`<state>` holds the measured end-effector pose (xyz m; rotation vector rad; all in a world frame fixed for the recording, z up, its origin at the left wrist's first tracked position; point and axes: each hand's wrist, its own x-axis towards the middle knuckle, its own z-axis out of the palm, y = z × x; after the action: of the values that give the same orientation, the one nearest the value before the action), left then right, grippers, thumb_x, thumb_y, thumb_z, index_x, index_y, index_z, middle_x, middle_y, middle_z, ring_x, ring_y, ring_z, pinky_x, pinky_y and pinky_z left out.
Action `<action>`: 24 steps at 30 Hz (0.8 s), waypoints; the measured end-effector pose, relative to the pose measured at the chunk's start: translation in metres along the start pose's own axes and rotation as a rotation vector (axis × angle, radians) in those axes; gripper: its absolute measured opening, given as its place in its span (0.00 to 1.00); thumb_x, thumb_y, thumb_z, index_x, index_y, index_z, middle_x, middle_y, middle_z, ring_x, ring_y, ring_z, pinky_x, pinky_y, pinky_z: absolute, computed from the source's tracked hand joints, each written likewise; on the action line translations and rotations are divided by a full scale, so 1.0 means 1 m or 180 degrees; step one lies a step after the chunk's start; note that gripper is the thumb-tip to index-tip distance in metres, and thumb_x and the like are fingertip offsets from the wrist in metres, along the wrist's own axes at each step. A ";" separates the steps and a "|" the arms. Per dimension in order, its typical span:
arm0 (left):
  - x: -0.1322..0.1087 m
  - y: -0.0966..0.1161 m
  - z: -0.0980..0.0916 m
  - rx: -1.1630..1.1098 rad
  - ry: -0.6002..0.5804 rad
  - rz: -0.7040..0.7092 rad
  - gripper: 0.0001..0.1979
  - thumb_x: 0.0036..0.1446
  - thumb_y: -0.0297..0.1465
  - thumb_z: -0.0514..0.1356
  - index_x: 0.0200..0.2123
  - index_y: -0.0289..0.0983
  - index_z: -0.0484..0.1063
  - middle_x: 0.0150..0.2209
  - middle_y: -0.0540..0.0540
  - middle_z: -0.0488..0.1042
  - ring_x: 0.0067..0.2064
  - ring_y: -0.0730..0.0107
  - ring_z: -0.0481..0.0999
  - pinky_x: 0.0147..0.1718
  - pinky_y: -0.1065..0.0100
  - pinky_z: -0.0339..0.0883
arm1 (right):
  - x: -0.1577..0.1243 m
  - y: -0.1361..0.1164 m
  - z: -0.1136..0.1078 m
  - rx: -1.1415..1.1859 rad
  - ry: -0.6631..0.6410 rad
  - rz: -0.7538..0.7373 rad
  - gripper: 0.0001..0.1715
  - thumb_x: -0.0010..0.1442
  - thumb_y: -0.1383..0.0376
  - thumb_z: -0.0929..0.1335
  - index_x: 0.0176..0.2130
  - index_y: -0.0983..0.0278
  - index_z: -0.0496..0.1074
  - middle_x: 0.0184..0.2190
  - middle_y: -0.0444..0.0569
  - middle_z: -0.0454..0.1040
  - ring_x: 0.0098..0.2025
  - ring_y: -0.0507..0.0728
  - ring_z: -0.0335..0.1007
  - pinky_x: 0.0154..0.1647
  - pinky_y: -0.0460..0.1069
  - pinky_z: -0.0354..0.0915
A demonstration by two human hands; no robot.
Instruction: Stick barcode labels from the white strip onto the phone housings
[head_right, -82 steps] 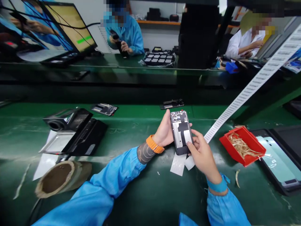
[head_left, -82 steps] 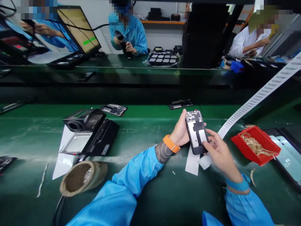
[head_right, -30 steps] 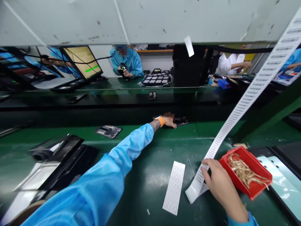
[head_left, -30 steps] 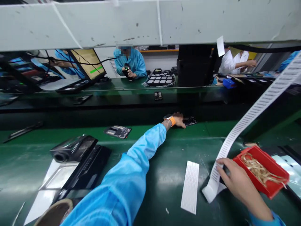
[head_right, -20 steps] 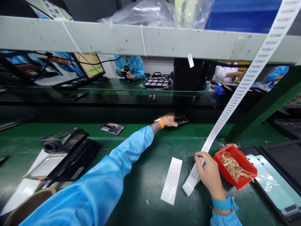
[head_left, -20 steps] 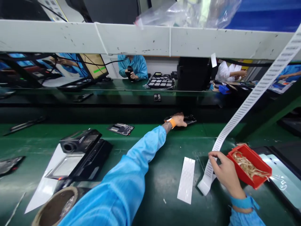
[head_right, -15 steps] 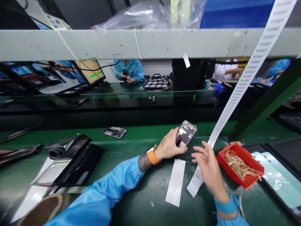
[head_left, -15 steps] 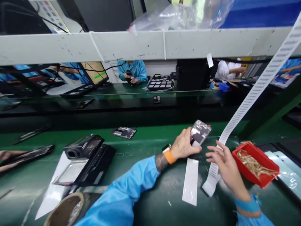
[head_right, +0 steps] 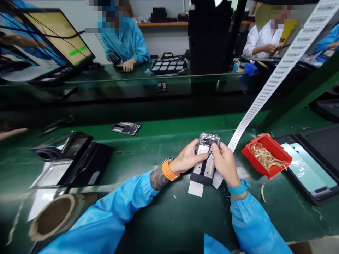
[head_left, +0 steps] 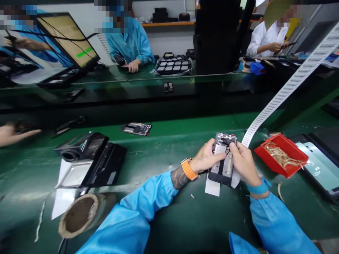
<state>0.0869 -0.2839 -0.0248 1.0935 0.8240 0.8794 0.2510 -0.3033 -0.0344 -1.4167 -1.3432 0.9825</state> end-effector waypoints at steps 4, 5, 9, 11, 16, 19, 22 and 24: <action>0.011 0.000 0.010 -0.0909 0.0486 -0.0176 0.21 0.45 0.38 0.73 0.41 0.34 0.76 0.37 0.46 0.78 0.36 0.69 0.76 0.40 0.67 0.69 | -0.009 -0.006 -0.002 -0.0630 0.0213 -0.0568 0.22 0.70 0.50 0.60 0.46 0.63 0.72 0.34 0.50 0.75 0.34 0.58 0.72 0.34 0.51 0.68; 0.012 0.001 0.009 -0.1109 0.0560 -0.0279 0.21 0.44 0.39 0.73 0.39 0.33 0.76 0.35 0.46 0.78 0.34 0.69 0.76 0.38 0.67 0.69 | -0.011 -0.008 -0.002 -0.0726 0.0309 -0.0753 0.20 0.69 0.52 0.62 0.51 0.63 0.70 0.38 0.51 0.75 0.36 0.59 0.72 0.36 0.52 0.69; 0.011 0.007 0.001 -0.1596 0.0617 -0.0512 0.20 0.42 0.39 0.74 0.34 0.33 0.75 0.30 0.47 0.77 0.29 0.70 0.75 0.33 0.67 0.69 | -0.016 -0.015 -0.001 -0.1396 0.0215 -0.1704 0.13 0.67 0.62 0.65 0.50 0.61 0.72 0.45 0.55 0.72 0.43 0.61 0.73 0.47 0.57 0.71; 0.008 0.009 0.000 -0.1694 0.0470 -0.0497 0.21 0.40 0.38 0.75 0.33 0.33 0.74 0.29 0.48 0.76 0.29 0.70 0.75 0.32 0.67 0.68 | -0.015 -0.014 0.002 -0.1642 0.0093 -0.1951 0.13 0.68 0.65 0.63 0.49 0.60 0.73 0.45 0.55 0.72 0.45 0.61 0.73 0.49 0.57 0.71; 0.003 0.012 0.006 -0.1738 0.0203 -0.0575 0.20 0.39 0.35 0.76 0.33 0.34 0.73 0.28 0.49 0.74 0.29 0.70 0.74 0.32 0.67 0.68 | -0.013 -0.011 0.004 -0.1812 0.0179 -0.2044 0.11 0.68 0.67 0.62 0.44 0.60 0.74 0.41 0.53 0.74 0.44 0.60 0.74 0.45 0.54 0.72; 0.004 0.013 0.006 -0.1836 0.0136 -0.0689 0.16 0.44 0.32 0.72 0.35 0.34 0.72 0.28 0.49 0.74 0.28 0.71 0.74 0.32 0.67 0.69 | -0.012 -0.014 0.001 -0.1781 0.0124 -0.1995 0.10 0.68 0.67 0.63 0.44 0.60 0.74 0.39 0.51 0.75 0.41 0.59 0.74 0.44 0.53 0.71; 0.005 0.014 0.003 -0.1860 0.0089 -0.0820 0.11 0.50 0.30 0.68 0.36 0.34 0.73 0.29 0.47 0.76 0.28 0.70 0.75 0.33 0.67 0.70 | -0.012 -0.018 -0.003 -0.1645 -0.0085 -0.1861 0.08 0.68 0.66 0.64 0.42 0.60 0.74 0.37 0.49 0.75 0.37 0.58 0.73 0.40 0.52 0.70; 0.005 0.014 0.000 -0.1828 0.0038 -0.0901 0.11 0.51 0.31 0.67 0.38 0.34 0.73 0.29 0.46 0.76 0.29 0.69 0.75 0.33 0.67 0.70 | -0.012 -0.020 -0.005 -0.1556 -0.0192 -0.1776 0.07 0.67 0.66 0.65 0.41 0.60 0.74 0.35 0.49 0.74 0.35 0.57 0.72 0.38 0.52 0.69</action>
<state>0.0869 -0.2764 -0.0123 0.4566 0.6556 0.8112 0.2495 -0.3159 -0.0139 -1.2376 -1.9733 0.3395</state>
